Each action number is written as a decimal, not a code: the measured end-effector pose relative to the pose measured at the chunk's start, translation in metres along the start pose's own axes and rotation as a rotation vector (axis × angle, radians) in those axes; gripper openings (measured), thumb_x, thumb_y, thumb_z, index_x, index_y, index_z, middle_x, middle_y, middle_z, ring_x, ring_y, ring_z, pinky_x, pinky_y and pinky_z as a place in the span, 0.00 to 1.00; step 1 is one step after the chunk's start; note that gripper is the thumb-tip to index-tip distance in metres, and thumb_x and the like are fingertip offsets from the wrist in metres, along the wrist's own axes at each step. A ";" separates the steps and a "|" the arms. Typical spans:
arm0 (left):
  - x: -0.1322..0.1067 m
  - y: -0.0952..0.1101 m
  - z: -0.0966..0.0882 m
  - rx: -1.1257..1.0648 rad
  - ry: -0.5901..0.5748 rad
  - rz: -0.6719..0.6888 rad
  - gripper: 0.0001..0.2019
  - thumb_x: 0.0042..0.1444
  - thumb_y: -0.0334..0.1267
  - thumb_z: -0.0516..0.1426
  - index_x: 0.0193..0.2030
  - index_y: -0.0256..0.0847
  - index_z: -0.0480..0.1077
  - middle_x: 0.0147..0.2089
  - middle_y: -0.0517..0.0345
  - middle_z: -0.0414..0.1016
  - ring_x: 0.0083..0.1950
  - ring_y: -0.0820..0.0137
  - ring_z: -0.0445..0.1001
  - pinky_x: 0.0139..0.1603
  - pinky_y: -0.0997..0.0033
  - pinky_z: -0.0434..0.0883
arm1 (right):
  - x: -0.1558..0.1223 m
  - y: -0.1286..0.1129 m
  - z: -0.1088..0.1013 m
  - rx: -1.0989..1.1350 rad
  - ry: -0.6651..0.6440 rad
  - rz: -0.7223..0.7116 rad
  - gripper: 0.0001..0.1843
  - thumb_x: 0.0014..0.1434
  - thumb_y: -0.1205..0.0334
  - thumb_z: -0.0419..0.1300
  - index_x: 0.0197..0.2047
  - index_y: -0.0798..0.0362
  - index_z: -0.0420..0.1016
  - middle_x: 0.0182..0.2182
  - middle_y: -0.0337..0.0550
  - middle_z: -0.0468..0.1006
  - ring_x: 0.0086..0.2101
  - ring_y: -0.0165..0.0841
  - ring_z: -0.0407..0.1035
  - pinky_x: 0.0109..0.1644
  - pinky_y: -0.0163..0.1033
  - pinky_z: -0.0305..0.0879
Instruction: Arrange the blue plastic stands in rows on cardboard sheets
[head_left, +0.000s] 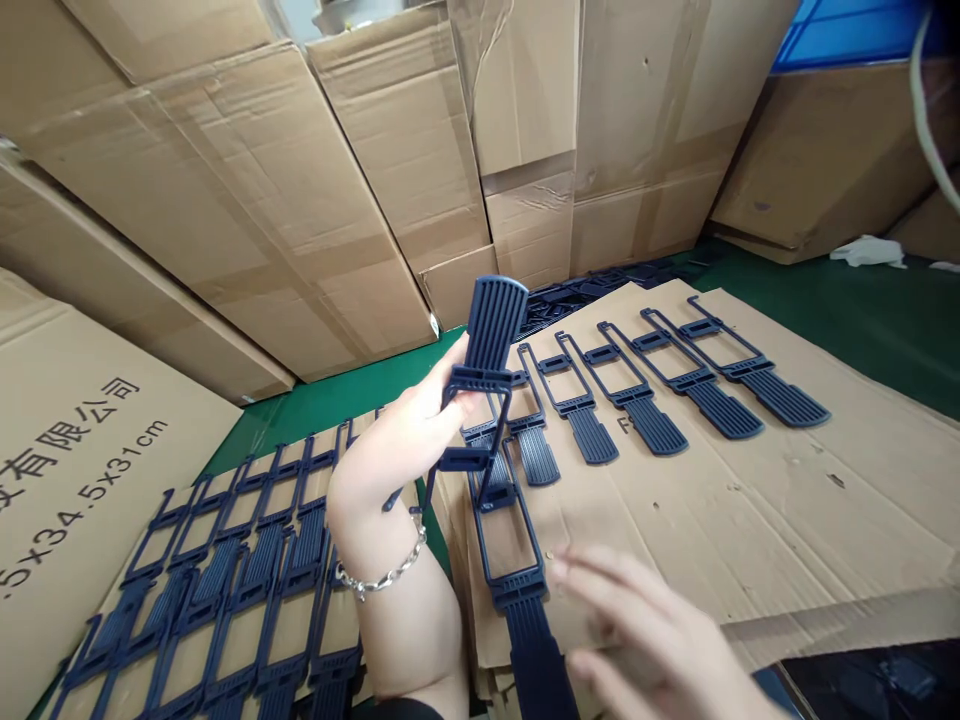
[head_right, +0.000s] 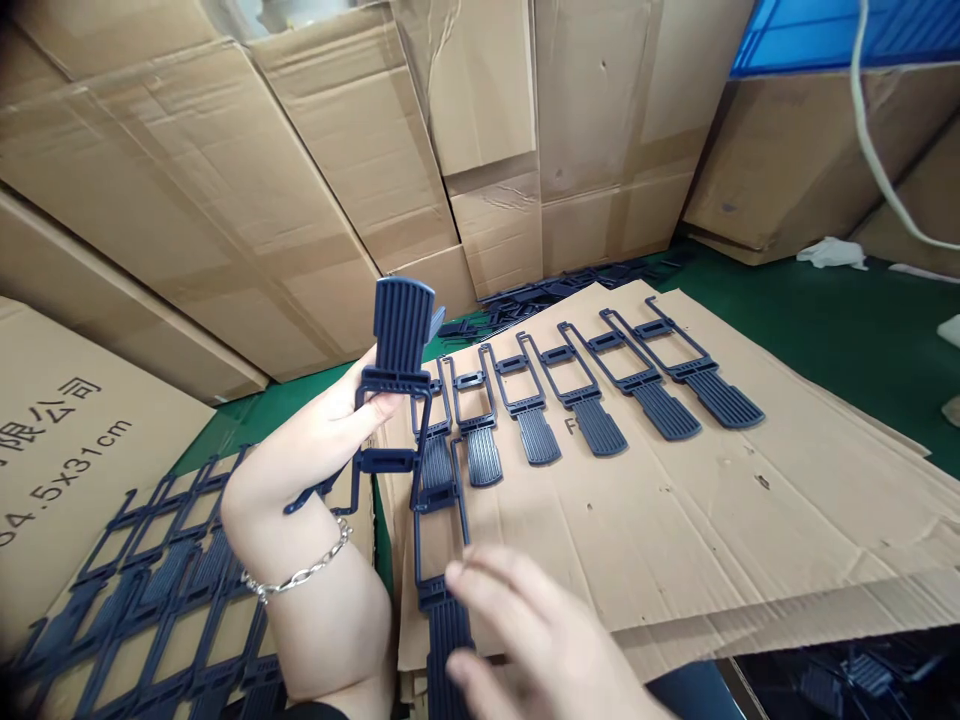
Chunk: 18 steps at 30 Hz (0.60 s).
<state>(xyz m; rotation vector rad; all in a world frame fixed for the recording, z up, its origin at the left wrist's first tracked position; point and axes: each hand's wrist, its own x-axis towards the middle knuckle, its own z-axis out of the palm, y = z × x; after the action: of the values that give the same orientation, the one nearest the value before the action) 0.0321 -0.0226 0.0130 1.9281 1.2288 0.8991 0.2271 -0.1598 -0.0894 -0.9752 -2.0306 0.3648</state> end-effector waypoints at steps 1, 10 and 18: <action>-0.003 0.004 0.000 0.005 -0.023 0.001 0.19 0.51 0.37 0.59 0.52 0.47 0.69 0.49 0.59 0.73 0.57 0.64 0.64 0.59 0.72 0.55 | 0.013 0.004 -0.011 0.028 0.045 0.055 0.18 0.60 0.64 0.52 0.55 0.53 0.63 0.47 0.49 0.69 0.39 0.29 0.70 0.45 0.30 0.69; -0.008 0.027 0.013 0.314 -0.363 0.189 0.09 0.56 0.36 0.52 0.33 0.43 0.75 0.33 0.60 0.76 0.33 0.65 0.70 0.33 0.74 0.62 | 0.111 0.042 -0.091 0.469 0.110 0.329 0.25 0.55 0.45 0.56 0.53 0.47 0.65 0.39 0.43 0.71 0.28 0.29 0.66 0.25 0.31 0.65; -0.003 0.027 0.029 0.258 -0.376 0.294 0.08 0.52 0.35 0.56 0.36 0.46 0.77 0.23 0.61 0.69 0.25 0.69 0.65 0.28 0.72 0.58 | 0.072 0.040 -0.096 0.320 0.080 0.229 0.11 0.58 0.58 0.57 0.27 0.53 0.68 0.19 0.36 0.63 0.20 0.24 0.57 0.21 0.28 0.54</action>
<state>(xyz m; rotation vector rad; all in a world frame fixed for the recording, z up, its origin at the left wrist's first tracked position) 0.0675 -0.0396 0.0189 2.3957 0.8858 0.4959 0.2979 -0.0880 -0.0127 -1.0032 -1.7249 0.7374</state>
